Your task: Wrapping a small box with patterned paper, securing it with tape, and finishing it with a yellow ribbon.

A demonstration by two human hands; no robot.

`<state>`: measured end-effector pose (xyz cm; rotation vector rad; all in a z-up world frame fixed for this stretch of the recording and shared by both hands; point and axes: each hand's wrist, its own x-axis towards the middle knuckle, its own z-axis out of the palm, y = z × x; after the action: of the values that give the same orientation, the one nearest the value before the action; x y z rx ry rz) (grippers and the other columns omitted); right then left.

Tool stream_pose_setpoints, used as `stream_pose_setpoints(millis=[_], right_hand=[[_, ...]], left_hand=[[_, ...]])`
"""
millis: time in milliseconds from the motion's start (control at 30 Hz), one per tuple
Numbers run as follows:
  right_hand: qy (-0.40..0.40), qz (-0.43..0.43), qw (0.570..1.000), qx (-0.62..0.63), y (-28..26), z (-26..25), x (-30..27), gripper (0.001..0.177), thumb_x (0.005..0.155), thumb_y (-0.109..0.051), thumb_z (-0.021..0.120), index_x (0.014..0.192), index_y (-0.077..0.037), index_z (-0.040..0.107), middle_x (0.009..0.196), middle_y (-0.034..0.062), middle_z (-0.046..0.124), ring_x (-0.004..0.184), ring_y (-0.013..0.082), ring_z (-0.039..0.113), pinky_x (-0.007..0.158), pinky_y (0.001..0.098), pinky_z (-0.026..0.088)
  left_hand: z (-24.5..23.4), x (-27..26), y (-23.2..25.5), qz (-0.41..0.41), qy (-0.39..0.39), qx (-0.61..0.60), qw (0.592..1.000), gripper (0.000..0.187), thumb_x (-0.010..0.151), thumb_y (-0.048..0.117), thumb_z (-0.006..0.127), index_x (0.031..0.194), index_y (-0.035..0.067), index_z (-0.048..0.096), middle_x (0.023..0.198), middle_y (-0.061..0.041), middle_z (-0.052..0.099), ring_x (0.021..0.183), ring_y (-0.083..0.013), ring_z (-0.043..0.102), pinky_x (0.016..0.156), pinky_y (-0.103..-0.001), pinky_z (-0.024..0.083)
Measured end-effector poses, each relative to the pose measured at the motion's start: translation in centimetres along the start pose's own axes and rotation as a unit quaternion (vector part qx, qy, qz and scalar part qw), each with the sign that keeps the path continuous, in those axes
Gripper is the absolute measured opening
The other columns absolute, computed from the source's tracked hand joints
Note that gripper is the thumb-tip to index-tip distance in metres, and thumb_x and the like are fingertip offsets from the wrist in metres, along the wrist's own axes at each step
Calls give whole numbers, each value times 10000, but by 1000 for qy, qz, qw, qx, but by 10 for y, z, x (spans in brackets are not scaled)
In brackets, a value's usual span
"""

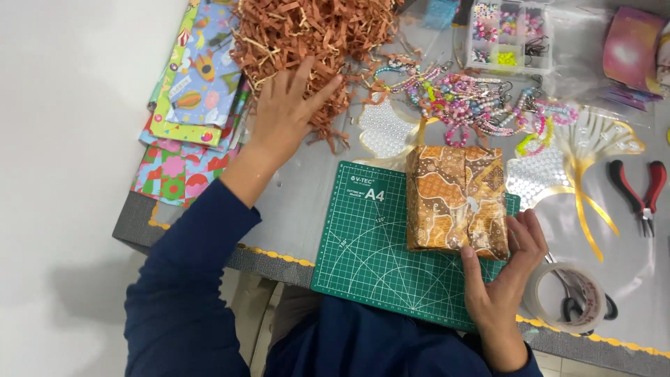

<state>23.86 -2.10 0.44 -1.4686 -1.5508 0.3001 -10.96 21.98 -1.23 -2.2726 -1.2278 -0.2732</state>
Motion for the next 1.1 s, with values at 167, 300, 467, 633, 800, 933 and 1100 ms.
stream_pose_setpoints(millis=[167,300,467,633,800,933,1100], right_hand=[[1,10,1000,-21,1,-3,-1,536,997,-208,635,1448,-22,412,1586,252,262,1536,451,322,1237,561,355],[-2,15,1000,-21,-1,-2,0,475,1000,-209,637,1412,-48,467,1572,240,276,1538,463,350,1246,577,334],[2,12,999,-34,0,-3,1,464,993,-228,644,1390,-55,477,1570,235,279,1519,450,356,1242,573,328],[7,4,999,-47,3,-4,1,466,987,-243,651,1377,-46,488,1557,243,292,1529,421,333,1239,552,332],[-2,12,999,-38,11,-3,-2,437,980,-240,655,1347,-47,518,1544,211,281,1519,412,344,1245,557,330],[-9,4,999,-47,10,-3,-1,420,994,-235,642,1354,-56,522,1547,212,293,1513,411,358,1235,534,339],[-3,6,999,-40,7,-3,-1,424,997,-241,649,1353,-58,512,1547,216,279,1520,422,344,1231,549,348]], left_hand=[[-36,61,-4,-35,-48,-174,983,158,943,135,623,1066,63,691,1258,-189,572,747,-243,572,692,-404,561],[-21,98,-47,-147,-70,-294,942,546,804,-221,487,1190,98,705,1050,-185,735,777,-385,720,702,-557,587],[24,105,-82,-173,-124,-287,934,385,857,-159,504,1143,41,665,1237,-182,537,749,-395,673,676,-566,544],[57,117,-100,-203,-193,-280,918,193,922,-82,525,1085,-31,616,1471,-179,289,714,-408,614,643,-577,491],[83,120,-120,-235,-261,-262,899,108,988,-4,546,1026,-103,567,1704,-177,41,680,-422,555,611,-589,438],[75,116,-123,-228,-272,-254,900,435,1028,98,509,1418,-91,471,1642,-235,177,1036,-489,588,834,-602,510],[9,112,-125,-184,-141,-186,955,325,924,63,556,1246,24,579,1139,-240,607,991,-434,596,825,-549,467]])
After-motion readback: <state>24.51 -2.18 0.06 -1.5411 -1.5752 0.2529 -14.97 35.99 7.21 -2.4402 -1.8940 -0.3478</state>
